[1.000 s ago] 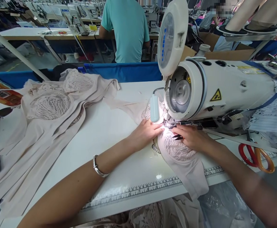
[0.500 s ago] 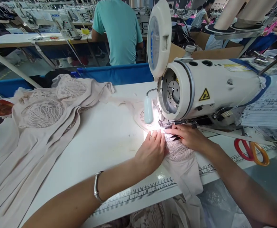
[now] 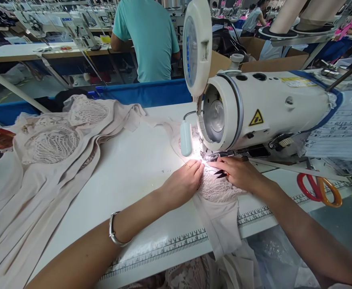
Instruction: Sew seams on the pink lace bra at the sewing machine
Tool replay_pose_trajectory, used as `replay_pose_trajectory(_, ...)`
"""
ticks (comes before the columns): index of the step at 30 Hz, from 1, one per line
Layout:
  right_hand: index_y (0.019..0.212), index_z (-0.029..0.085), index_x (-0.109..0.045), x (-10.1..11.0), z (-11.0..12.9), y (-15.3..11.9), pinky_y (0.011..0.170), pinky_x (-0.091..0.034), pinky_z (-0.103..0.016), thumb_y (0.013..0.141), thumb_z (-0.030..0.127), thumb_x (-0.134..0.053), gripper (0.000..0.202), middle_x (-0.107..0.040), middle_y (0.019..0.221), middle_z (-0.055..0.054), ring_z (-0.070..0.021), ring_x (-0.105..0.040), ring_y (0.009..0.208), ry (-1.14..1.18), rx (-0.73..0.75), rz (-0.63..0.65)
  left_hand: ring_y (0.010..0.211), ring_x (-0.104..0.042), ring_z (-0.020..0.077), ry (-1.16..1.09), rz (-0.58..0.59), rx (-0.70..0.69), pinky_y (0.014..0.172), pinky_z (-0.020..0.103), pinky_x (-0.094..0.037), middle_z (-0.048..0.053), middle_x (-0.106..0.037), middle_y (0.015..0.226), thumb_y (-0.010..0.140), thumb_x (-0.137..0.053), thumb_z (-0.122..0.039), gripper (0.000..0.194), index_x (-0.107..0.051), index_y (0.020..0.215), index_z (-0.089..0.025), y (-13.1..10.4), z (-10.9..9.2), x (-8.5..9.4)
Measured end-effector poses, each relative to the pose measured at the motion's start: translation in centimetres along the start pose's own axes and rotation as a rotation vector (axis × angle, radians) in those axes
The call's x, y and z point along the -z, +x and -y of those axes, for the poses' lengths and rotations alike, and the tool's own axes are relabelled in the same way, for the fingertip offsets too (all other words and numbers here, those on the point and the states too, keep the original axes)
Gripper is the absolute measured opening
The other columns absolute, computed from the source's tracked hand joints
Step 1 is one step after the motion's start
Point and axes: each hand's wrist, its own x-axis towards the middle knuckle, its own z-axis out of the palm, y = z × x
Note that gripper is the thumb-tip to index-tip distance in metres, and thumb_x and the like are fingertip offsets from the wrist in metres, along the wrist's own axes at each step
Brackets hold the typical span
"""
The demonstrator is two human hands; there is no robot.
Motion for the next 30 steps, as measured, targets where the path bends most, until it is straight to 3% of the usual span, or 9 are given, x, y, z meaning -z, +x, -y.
replay_pose_trajectory(7,0.119,0.028,-0.068,-0.3,0.0,0.0,0.057,-0.040,-0.025,0.071,-0.001,-0.047,0.059,-0.068,0.098,-0.003,-0.0169,-0.060,0.082,-0.008,0.005,-0.011,0.121,-0.061,0.0267,-0.107,-0.048,-0.030,0.102,0.049,-0.050,0.019,-0.066,0.127,0.101,-0.034,-0.007,0.035,-0.053,0.129,-0.007,-0.2,2.1,-0.1)
replay_pose_trajectory(13,0.114,0.025,-0.069,0.1,0.7,0.1,0.054,-0.037,-0.025,0.077,0.001,-0.044,0.050,-0.068,0.098,-0.004,-0.0172,-0.059,0.081,0.005,-0.012,0.008,0.125,-0.058,0.0254,-0.137,0.082,-0.004,0.094,0.042,-0.051,0.014,-0.063,0.133,0.098,-0.038,-0.002,0.037,-0.054,0.130,-0.011,-0.1,3.5,0.9)
replay_pose_trajectory(18,0.103,0.022,-0.069,0.5,1.2,0.3,0.054,-0.037,-0.025,0.083,0.005,-0.045,0.036,-0.067,0.096,-0.005,-0.0175,-0.060,0.081,0.072,-0.017,0.027,0.121,-0.058,0.0315,-0.025,0.075,0.062,0.087,0.043,-0.052,0.020,-0.063,0.129,0.090,-0.041,0.002,0.035,-0.059,0.119,-0.005,0.6,1.5,1.6)
replay_pose_trajectory(22,0.100,0.022,-0.070,0.1,0.8,0.3,0.062,-0.044,-0.024,0.082,0.002,-0.045,0.037,-0.068,0.098,-0.005,-0.0170,-0.062,0.084,0.172,-0.001,-0.012,0.100,-0.061,0.0234,-0.247,0.034,0.104,0.082,0.037,-0.053,0.015,-0.065,0.110,0.095,-0.045,-0.008,0.024,-0.059,0.115,-0.008,0.6,-0.5,1.4)
replay_pose_trajectory(25,0.101,0.022,-0.072,-0.2,0.4,0.1,0.064,-0.047,-0.025,0.083,0.004,-0.047,0.036,-0.068,0.097,-0.005,-0.0170,-0.063,0.082,0.202,0.009,-0.044,0.088,-0.058,0.0217,-0.304,0.044,0.141,0.074,0.037,-0.053,0.012,-0.063,0.099,0.097,-0.045,-0.014,0.018,-0.063,0.102,-0.012,0.4,-0.6,1.4)
replay_pose_trajectory(30,0.095,0.022,-0.072,-0.1,0.1,-0.1,0.067,-0.050,-0.028,0.081,0.001,-0.048,0.034,-0.070,0.109,-0.007,-0.0194,-0.065,0.090,0.174,0.089,-0.092,0.100,-0.058,0.0198,-0.379,0.027,0.068,0.088,0.038,-0.053,0.013,-0.063,0.111,0.098,-0.037,-0.007,0.025,-0.060,0.106,-0.014,0.2,0.4,1.5)
